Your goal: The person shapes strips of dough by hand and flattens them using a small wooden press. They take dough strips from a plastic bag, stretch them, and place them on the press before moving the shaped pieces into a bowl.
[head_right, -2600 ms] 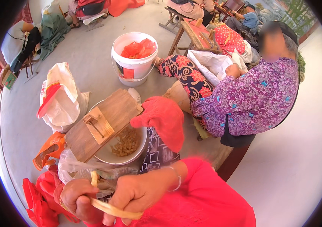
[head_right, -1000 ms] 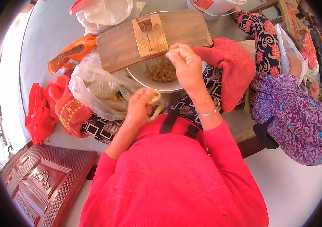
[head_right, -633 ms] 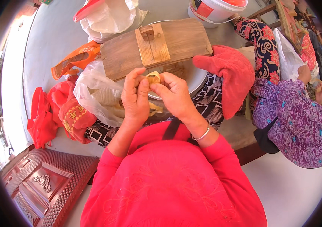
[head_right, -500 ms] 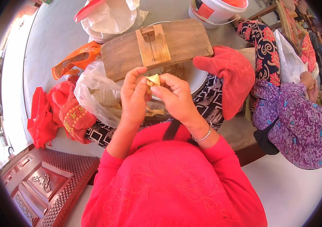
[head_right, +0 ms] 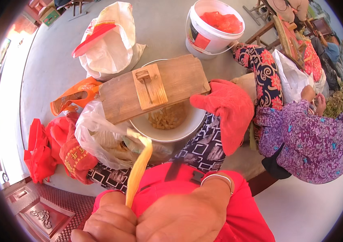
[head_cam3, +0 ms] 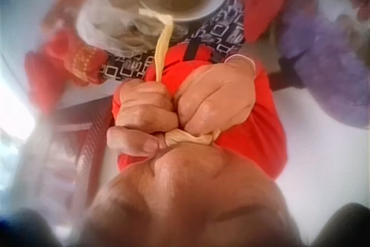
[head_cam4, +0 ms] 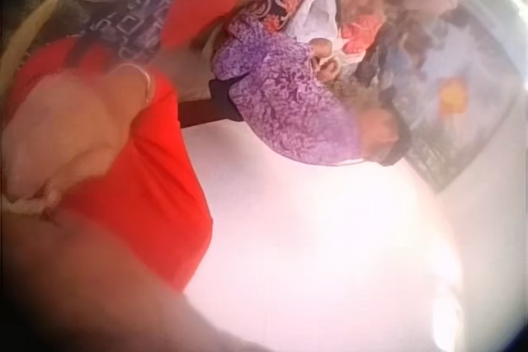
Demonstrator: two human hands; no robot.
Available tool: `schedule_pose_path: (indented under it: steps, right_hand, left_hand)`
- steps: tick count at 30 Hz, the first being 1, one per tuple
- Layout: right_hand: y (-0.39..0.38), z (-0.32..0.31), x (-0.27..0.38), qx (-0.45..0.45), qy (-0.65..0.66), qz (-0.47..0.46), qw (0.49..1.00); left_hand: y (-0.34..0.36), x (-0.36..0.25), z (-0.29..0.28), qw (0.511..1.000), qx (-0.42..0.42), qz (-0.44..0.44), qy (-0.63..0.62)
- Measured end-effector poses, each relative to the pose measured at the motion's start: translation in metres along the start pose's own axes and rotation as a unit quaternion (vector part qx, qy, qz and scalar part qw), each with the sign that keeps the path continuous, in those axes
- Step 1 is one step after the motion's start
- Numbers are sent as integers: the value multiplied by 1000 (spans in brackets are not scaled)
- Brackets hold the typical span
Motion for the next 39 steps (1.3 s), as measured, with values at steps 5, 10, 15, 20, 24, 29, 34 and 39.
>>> schedule_pose_path:
  steps: [5, 10, 15, 20, 24, 29, 34, 39]
  right_hand:
    - [9, -18, 10, 76, -65, 39, 994]
    - [-15, -51, 10, 32, -181, 142, 973]
    - [-73, -101, -21, -177, -214, 332, 902]
    - [-80, -163, -41, -234, -364, 257, 864]
    - [-75, -176, -51, -192, -469, 282, 815]
    - [-86, -175, -79, -34, -442, 498, 745]
    - [-98, -178, -79, -26, -400, 515, 758]
    - [-102, -182, -80, -22, -381, 521, 763]
  left_hand:
    - [-2, 19, 7, 982, 177, -35, -56]
    - [-23, 50, -16, 973, 221, 59, -32]
    - [-25, 62, -40, 925, 287, -23, 248]
    - [-28, 136, -88, 861, 180, -130, 457]
    - [-32, 152, -95, 828, 216, -96, 509]
    - [-26, 157, -97, 832, 230, -85, 497]
    - [-37, 181, -125, 869, 203, -310, 328]
    - [-49, 202, -143, 835, 182, -502, 134]
Point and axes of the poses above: each hand's wrist, its own y-axis towards the middle knuckle, its own z-axis out of the palm, x = y × z, the point moved 7 cm from there along y, towards the middle knuckle, and after that the axes turned 7 degrees about -y, right-handed, at the moved point
